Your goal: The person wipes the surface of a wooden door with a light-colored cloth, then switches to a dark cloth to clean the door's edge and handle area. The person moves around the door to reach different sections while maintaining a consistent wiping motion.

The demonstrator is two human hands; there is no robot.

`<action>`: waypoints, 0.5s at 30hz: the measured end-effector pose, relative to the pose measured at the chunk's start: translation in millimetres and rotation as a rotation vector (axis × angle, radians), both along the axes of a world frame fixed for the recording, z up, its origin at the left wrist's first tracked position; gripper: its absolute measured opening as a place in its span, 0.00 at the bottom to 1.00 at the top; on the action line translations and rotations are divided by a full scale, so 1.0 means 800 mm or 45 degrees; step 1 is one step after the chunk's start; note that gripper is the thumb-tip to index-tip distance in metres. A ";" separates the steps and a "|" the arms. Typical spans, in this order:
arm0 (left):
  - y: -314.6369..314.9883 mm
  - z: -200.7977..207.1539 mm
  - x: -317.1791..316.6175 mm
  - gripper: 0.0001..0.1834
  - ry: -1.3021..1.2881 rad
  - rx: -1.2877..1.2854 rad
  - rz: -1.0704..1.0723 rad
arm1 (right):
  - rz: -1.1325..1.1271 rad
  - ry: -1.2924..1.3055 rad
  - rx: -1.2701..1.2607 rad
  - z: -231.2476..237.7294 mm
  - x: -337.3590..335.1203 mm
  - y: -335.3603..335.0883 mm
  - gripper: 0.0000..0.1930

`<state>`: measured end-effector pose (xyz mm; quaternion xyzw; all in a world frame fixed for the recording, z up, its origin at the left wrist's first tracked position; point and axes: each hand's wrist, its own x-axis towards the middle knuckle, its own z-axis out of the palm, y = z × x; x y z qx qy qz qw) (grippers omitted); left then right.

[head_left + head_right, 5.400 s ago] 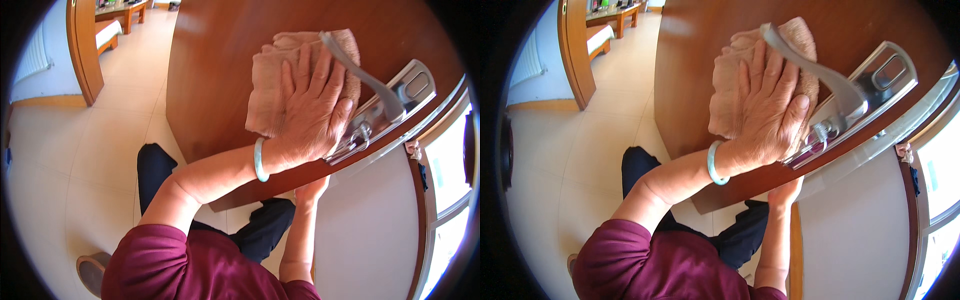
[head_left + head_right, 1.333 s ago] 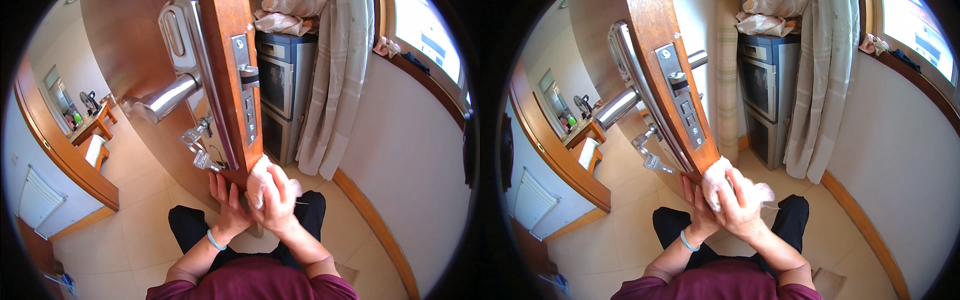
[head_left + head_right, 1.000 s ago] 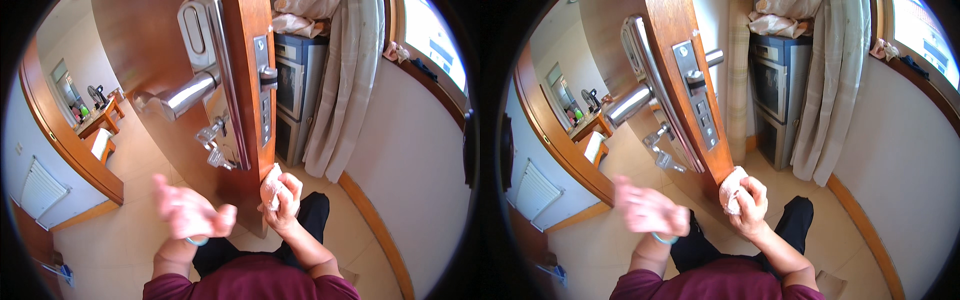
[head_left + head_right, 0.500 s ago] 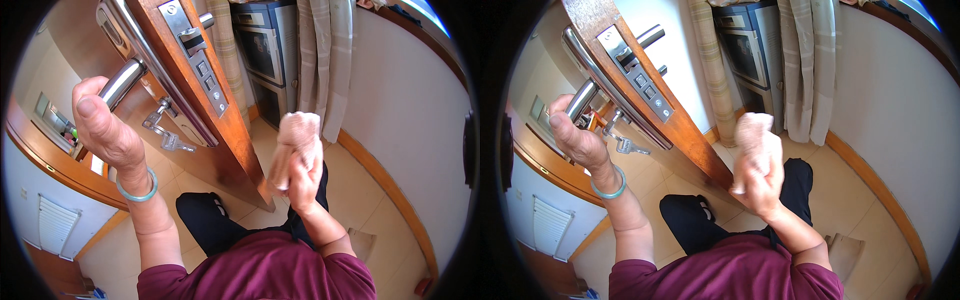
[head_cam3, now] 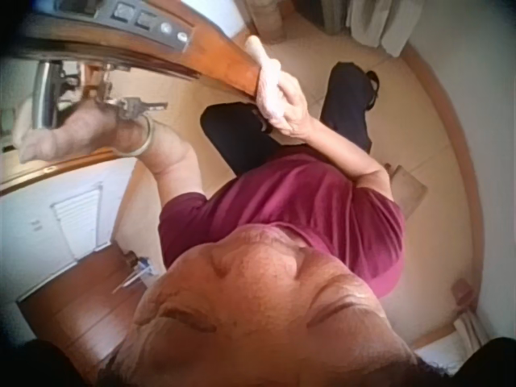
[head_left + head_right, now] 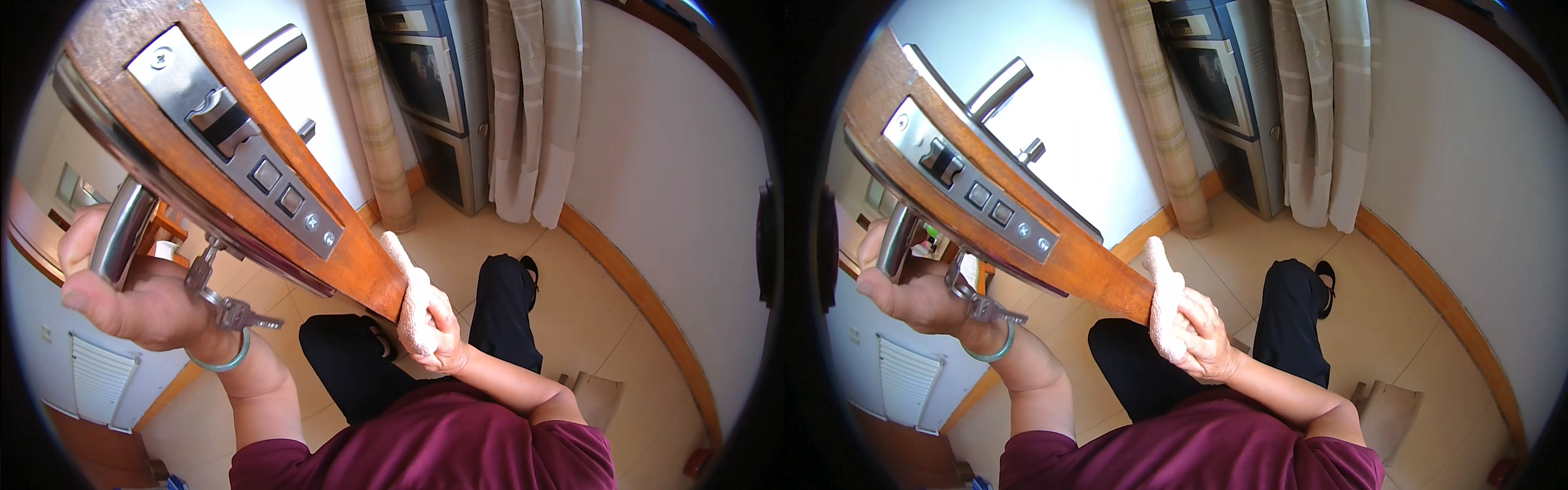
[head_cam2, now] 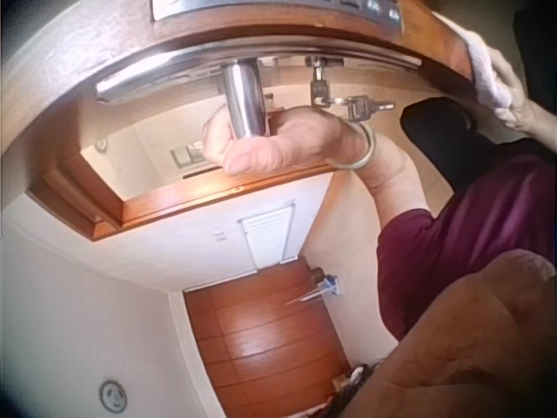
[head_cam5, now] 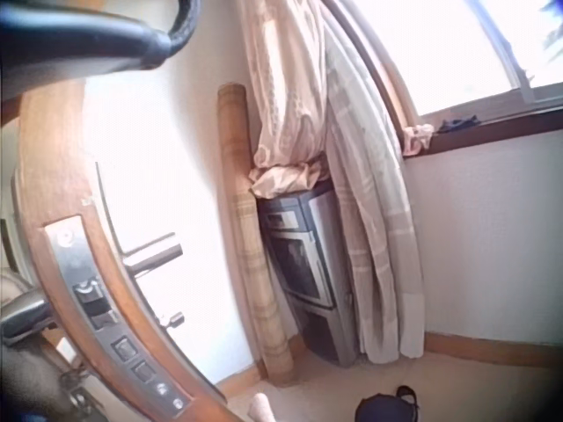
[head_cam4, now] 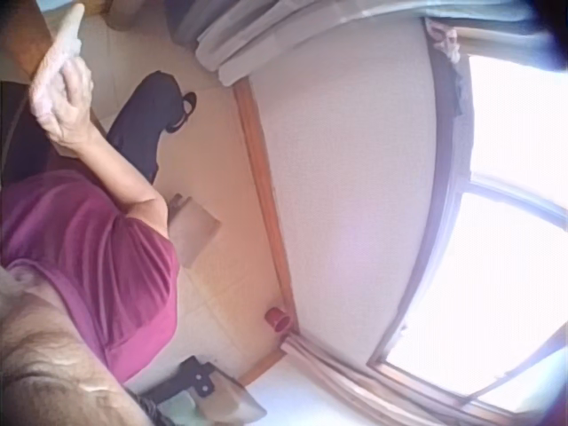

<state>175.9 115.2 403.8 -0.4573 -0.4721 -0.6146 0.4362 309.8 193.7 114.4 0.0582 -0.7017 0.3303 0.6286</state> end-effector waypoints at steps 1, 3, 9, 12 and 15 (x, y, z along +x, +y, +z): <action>0.003 0.000 0.003 0.35 -0.031 0.037 0.003 | 0.008 0.003 -0.033 -0.005 -0.001 0.000 0.19; 0.003 -0.001 -0.001 0.33 -0.028 0.013 -0.085 | -0.060 0.072 0.059 0.017 -0.008 0.010 0.18; 0.013 -0.003 -0.008 0.32 -0.045 -0.031 0.000 | -0.334 0.233 0.154 0.170 -0.026 0.033 0.21; 0.029 -0.003 -0.003 0.32 -0.061 -0.066 -0.010 | -0.290 0.216 0.135 0.178 -0.026 0.050 0.17; 0.030 0.000 -0.002 0.31 -0.002 -0.139 0.030 | -0.292 0.104 0.170 0.114 -0.017 0.058 0.11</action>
